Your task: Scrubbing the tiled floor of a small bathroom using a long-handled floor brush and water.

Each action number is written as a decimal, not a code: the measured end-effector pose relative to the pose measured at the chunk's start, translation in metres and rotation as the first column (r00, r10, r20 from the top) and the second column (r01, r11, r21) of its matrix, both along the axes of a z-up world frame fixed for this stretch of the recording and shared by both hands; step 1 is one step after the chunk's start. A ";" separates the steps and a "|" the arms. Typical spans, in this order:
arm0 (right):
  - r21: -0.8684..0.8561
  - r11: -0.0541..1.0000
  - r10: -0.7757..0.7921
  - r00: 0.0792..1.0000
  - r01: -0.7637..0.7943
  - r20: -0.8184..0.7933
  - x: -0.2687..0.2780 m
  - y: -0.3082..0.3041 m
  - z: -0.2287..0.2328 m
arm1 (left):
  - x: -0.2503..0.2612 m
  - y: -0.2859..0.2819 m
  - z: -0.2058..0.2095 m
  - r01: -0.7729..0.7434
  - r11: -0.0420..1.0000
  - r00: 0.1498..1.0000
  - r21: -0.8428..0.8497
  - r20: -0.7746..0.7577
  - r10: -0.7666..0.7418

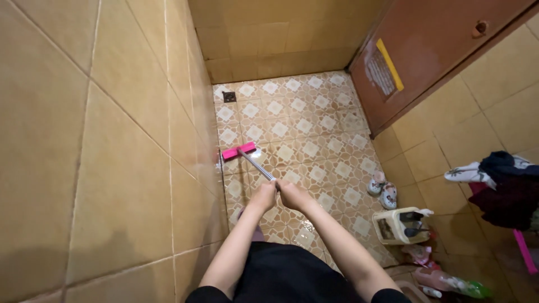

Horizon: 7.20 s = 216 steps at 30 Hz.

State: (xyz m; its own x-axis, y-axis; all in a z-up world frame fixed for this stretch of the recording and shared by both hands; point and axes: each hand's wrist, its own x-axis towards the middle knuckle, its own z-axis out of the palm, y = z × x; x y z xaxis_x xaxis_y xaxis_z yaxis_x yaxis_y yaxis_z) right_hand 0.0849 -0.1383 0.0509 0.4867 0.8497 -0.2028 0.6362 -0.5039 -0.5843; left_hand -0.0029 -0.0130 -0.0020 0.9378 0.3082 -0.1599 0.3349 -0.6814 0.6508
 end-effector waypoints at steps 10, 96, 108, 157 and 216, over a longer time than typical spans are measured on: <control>0.114 0.990 -0.077 0.997 0.078 -0.010 -0.006 -0.018 0.027 | -0.010 -0.014 0.036 0.002 0.993 0.978 -0.114 0.207 0.022; 0.179 0.952 -0.279 0.946 0.250 0.165 -0.034 -0.094 0.058 | -0.008 -0.058 0.081 0.329 0.911 0.895 -0.248 0.391 -0.217; 0.269 0.944 -0.248 0.950 0.192 0.192 -0.027 -0.092 0.067 | 0.003 -0.060 0.050 0.289 0.933 0.895 -0.214 0.408 -0.183; 0.070 0.946 -0.314 0.949 0.316 -0.036 0.060 -0.016 0.003 | 0.113 0.011 -0.046 0.283 0.833 0.959 -0.475 0.172 -0.227; 0.052 0.847 -0.520 0.804 0.529 0.289 -0.023 -0.093 -0.009 | 0.068 -0.070 -0.008 0.443 0.870 0.896 -0.215 0.115 -0.428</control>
